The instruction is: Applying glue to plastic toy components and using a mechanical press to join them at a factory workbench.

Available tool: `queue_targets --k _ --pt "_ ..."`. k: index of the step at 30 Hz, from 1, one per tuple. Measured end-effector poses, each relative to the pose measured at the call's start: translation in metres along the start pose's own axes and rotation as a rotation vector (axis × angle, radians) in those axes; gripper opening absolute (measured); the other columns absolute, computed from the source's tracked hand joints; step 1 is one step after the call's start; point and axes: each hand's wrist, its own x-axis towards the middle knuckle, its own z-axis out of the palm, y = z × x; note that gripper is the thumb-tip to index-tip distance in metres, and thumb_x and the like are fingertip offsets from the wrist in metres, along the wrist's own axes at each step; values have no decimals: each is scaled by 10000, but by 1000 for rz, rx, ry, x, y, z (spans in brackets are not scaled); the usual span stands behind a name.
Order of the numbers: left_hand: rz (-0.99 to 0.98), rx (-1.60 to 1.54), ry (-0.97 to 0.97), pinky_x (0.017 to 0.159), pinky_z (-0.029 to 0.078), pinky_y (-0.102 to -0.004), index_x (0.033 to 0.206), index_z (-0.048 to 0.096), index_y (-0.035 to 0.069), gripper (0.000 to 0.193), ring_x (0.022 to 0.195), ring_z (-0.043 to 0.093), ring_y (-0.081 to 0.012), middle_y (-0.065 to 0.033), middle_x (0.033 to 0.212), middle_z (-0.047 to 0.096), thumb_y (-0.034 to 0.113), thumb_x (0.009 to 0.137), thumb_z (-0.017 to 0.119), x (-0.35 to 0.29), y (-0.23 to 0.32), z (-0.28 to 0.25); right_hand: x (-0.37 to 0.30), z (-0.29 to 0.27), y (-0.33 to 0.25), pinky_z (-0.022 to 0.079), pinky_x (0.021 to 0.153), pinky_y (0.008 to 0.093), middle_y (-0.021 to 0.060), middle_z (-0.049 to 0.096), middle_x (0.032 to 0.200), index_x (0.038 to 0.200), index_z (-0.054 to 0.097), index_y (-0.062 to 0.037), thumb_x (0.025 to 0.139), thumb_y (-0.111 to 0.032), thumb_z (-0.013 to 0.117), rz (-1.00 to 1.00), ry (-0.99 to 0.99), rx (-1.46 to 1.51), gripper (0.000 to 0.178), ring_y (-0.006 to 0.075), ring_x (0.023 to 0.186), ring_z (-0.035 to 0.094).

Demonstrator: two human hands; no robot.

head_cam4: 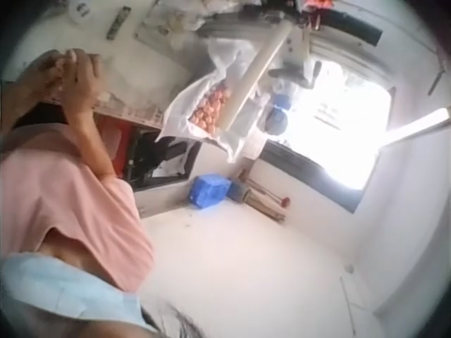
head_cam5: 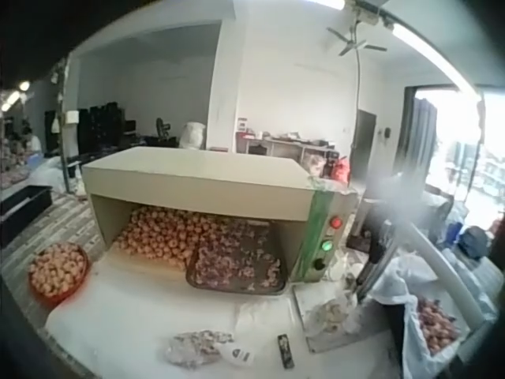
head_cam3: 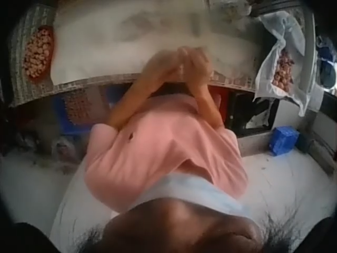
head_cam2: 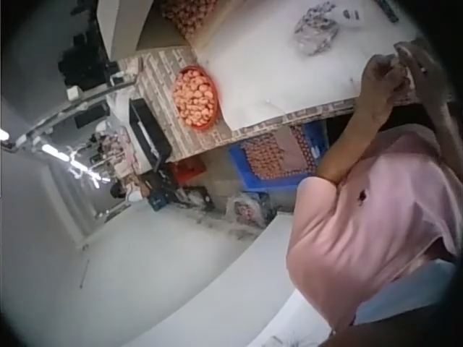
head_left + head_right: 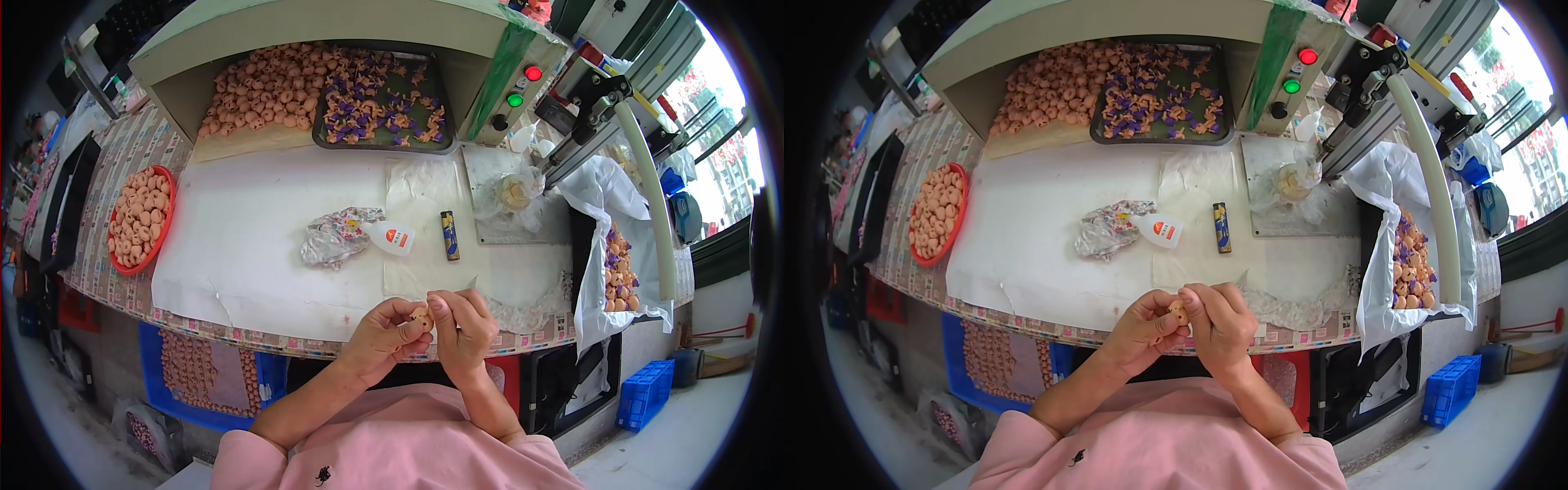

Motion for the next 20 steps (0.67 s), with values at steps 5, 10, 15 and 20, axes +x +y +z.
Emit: queue_targets --k 5,10,15,20 --pt "115 -14 8 733 587 -266 1049 581 65 210 845 667 -155 -53 1001 636 41 856 662 4 -4 9 8 4 0 425 522 273 84 595 671 828 696 2 857 -90 658 114 -2 70 103 157 571 560" --pt "50 -96 -25 739 593 -276 1041 574 69 198 844 672 -162 -56 979 645 54 862 656 8 -12 -1 -1 5 9 419 519 275 77 586 657 825 694 -2 879 -120 640 141 10 70 141 161 562 551" --pt "35 -113 -4 721 594 -267 1043 566 76 192 832 670 -158 -64 956 651 74 870 651 10 -16 4 11 -8 22 420 519 254 64 612 683 864 689 13 944 -201 559 172 -230 109 262 135 569 554" --pt "15 54 83 733 589 -253 1058 557 87 168 871 676 -178 -78 1025 649 62 901 612 7 1 14 36 -32 36 424 531 188 18 665 780 1109 648 44 984 -268 508 387 -291 337 364 59 605 540"
